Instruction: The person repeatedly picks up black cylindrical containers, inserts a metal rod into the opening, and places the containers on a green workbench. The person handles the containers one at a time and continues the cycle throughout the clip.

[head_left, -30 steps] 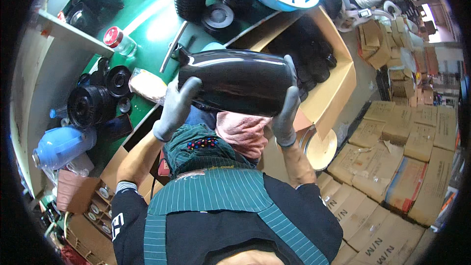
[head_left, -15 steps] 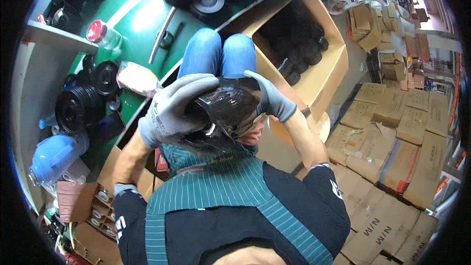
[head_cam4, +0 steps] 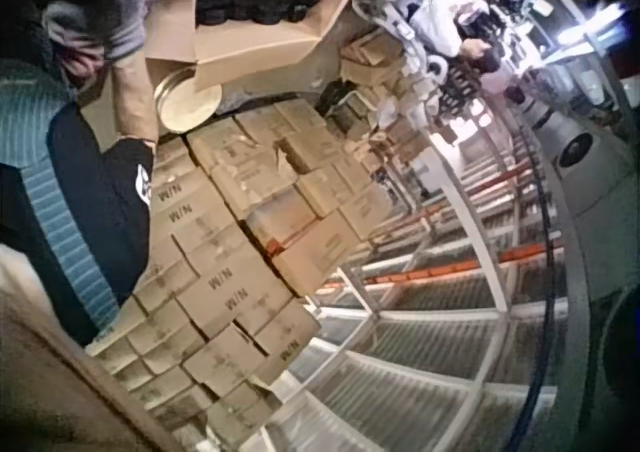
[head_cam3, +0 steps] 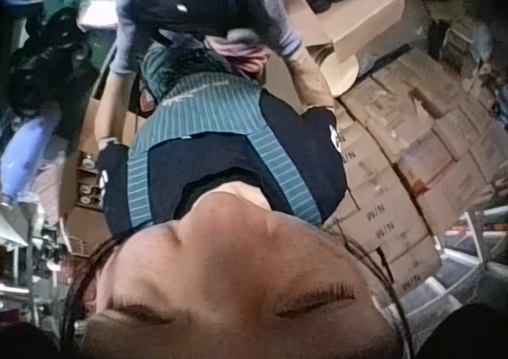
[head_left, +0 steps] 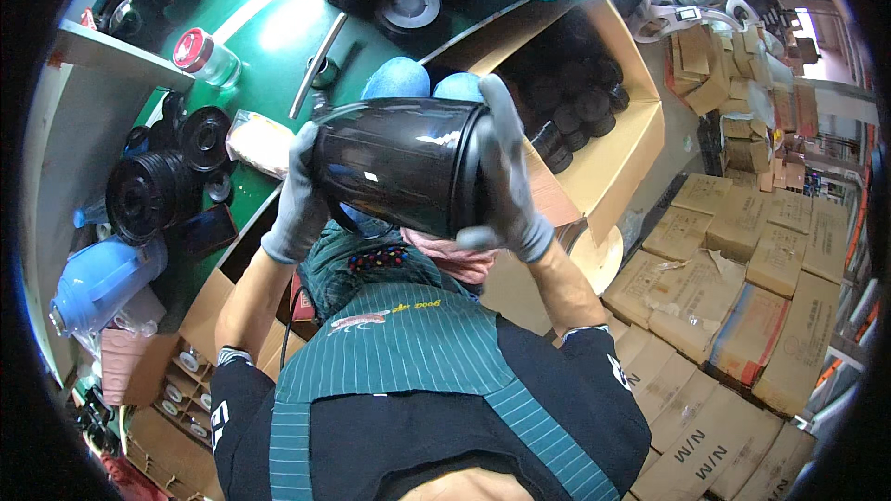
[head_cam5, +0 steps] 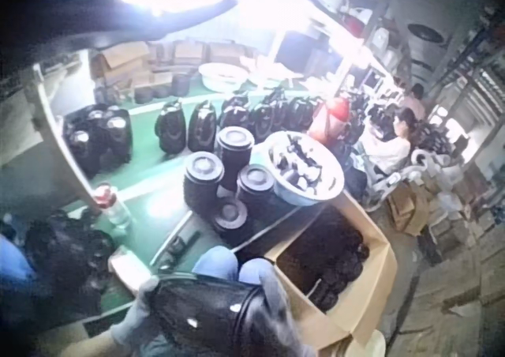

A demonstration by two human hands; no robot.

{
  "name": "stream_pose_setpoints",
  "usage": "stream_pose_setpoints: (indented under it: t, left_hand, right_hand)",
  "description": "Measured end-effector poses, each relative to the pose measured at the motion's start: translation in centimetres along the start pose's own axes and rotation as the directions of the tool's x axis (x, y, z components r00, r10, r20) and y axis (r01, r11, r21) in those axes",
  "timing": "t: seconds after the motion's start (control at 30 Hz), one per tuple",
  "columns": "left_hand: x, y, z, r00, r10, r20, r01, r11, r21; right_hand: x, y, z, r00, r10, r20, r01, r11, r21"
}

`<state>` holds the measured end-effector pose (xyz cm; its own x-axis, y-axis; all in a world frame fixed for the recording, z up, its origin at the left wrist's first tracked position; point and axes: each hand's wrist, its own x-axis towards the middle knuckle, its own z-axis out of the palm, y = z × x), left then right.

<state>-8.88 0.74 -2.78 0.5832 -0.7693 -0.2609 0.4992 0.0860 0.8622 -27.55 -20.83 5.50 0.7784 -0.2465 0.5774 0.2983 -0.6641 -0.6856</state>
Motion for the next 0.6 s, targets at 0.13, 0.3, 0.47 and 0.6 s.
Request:
stream_pose_setpoints:
  t: [0.13, 0.3, 0.47, 0.6]
  left_hand:
    - [-0.5, 3.4, 1.7, 0.934, 0.35, -0.076, -0.318, 0.909, 0.269]
    - [-0.2, 2.1, -1.3, 0.886, 0.464, -0.022, -0.412, 0.806, 0.426]
    - [0.8, 0.9, -1.6, 0.996, 0.055, -0.07, -0.069, 0.976, -0.207]
    - [-0.3, 0.5, -1.0, 0.988, 0.15, 0.041, -0.142, 0.976, -0.165]
  right_hand:
    - [-8.6, 4.1, 3.2, 0.737, 0.67, -0.09, -0.492, 0.623, 0.608]
    - [-10.9, 4.8, 2.9, 0.631, 0.775, 0.006, -0.639, 0.515, 0.571]
    - [-1.6, -4.0, 2.2, 0.902, 0.416, -0.117, -0.349, 0.861, 0.37]
    - [-2.6, -2.3, 1.5, 0.947, 0.265, -0.18, -0.228, 0.952, 0.204]
